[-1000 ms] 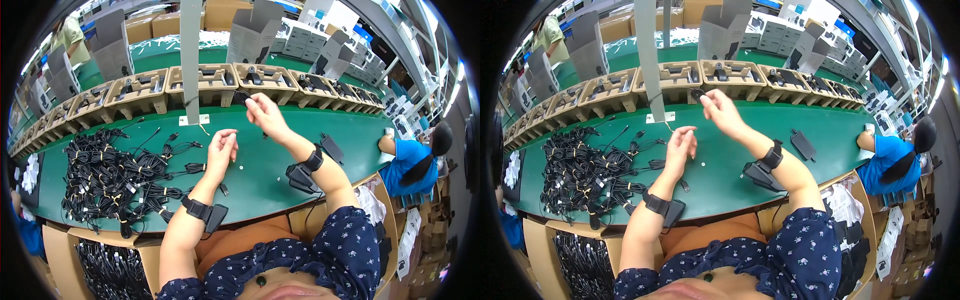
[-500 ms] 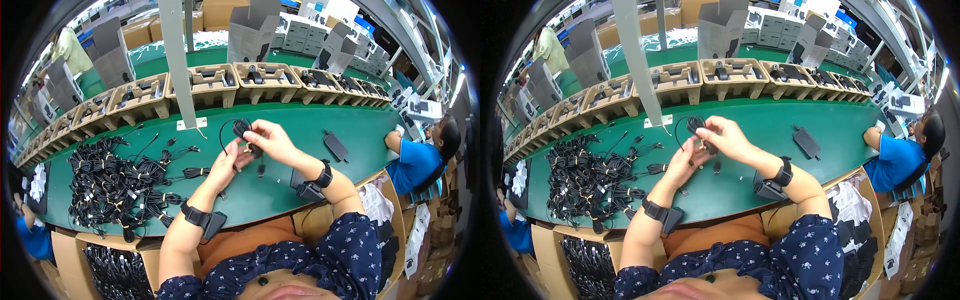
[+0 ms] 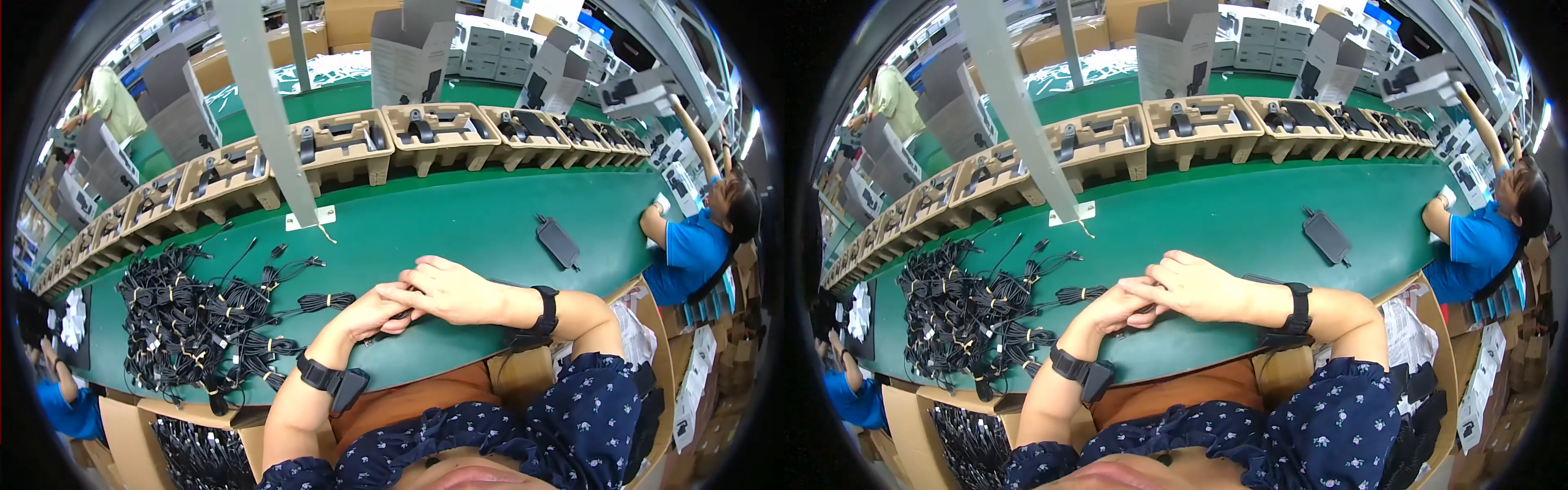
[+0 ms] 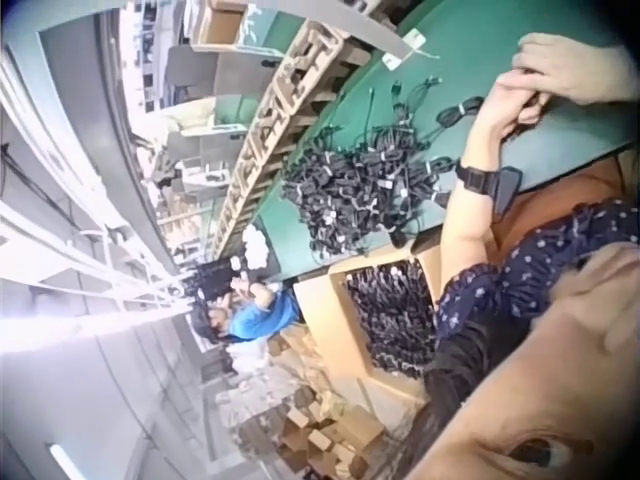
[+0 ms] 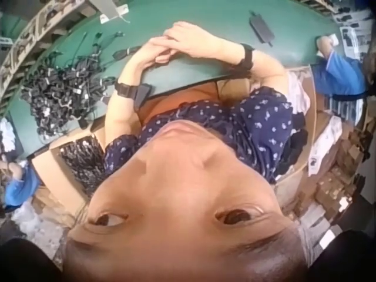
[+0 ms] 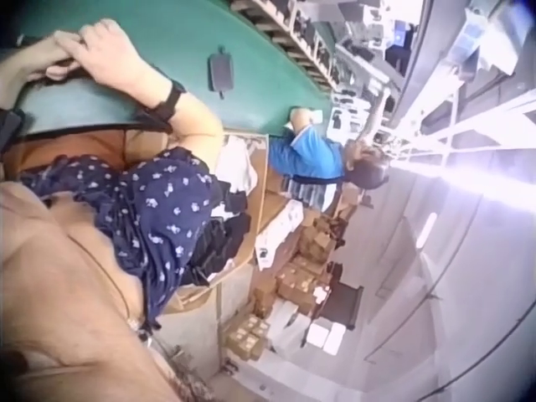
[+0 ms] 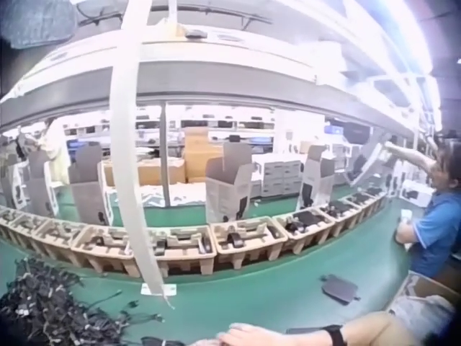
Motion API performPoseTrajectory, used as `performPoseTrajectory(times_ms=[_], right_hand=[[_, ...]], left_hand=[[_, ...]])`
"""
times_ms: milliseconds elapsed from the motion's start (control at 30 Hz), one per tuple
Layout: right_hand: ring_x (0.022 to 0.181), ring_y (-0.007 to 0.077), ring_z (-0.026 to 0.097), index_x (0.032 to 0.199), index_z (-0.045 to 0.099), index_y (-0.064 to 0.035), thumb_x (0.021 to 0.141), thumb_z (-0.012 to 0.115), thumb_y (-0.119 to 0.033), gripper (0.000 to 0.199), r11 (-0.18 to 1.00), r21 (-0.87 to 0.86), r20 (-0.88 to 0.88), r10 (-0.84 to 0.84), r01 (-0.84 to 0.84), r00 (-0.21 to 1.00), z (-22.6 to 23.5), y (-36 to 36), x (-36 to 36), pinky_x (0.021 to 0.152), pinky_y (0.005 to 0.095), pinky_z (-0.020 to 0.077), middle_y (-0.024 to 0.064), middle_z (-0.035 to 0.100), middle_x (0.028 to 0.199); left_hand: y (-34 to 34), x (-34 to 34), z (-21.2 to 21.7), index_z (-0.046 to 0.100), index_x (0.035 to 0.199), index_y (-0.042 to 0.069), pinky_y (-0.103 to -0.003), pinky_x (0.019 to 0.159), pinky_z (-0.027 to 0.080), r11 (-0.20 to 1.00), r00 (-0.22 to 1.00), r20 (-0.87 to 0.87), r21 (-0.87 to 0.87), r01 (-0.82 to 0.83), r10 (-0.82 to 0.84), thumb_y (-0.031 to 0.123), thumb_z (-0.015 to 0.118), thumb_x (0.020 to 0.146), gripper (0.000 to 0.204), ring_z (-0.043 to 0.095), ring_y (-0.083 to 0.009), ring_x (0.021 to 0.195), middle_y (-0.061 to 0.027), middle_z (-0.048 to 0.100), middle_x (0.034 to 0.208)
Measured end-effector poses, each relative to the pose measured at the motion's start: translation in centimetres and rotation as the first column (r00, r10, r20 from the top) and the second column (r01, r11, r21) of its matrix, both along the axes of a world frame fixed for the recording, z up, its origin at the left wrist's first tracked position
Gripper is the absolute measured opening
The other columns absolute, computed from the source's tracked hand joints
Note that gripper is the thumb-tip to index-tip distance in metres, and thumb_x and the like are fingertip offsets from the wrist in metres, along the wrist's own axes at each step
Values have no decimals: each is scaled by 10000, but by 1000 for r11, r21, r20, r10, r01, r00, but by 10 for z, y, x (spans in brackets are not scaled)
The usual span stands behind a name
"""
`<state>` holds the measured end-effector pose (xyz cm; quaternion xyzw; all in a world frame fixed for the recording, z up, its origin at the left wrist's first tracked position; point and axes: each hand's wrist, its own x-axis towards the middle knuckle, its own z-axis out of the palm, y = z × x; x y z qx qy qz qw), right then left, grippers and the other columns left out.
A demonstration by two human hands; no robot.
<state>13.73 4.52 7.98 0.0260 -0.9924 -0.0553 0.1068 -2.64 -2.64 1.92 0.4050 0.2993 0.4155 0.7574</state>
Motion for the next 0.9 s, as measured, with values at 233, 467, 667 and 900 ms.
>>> performPoseTrajectory(times_ms=[233, 467, 667, 900], right_hand=[[554, 184, 537, 1103, 585, -196, 780, 611, -229, 326, 947, -14, -183, -317, 320, 931, 3, 43, 27, 495, 307, 424, 23, 513, 645], [755, 246, 633, 976, 659, -178, 838, 554, -372, 260, 581, -238, -456, -775, 778, 439, 79, 152, 71, 655, 335, 496, 64, 656, 860], [787, 300, 619, 958, 659, -190, 843, 518, -389, 269, 397, -166, -464, -839, 903, 284, 109, 240, 82, 679, 389, 485, 106, 652, 819], [770, 278, 641, 822, 680, -90, 801, 556, -259, 211, 265, 204, -284, -905, 943, 316, 93, 311, 62, 660, 381, 511, 123, 657, 785]], left_hand=[[4, 0, -22, 421, 1149, -4, -304, 686, 525, 921, 920, -44, -1, -389, 389, 280, 429, 941, 352, 606, -212, 759, -150, 534, 972], [6, -5, -20, 454, 1113, 17, -276, 645, 505, 909, 905, -98, -14, -416, 413, 281, 435, 939, 316, 591, -172, 729, -108, 545, 921], [7, -12, -23, 455, 1109, 19, -276, 636, 506, 920, 920, -76, -47, -389, 385, 253, 437, 940, 290, 592, -174, 716, -108, 549, 908], [8, -18, -27, 454, 1105, 17, -282, 646, 513, 929, 932, -48, -75, -362, 360, 211, 442, 936, 257, 599, -190, 724, -122, 562, 913]])
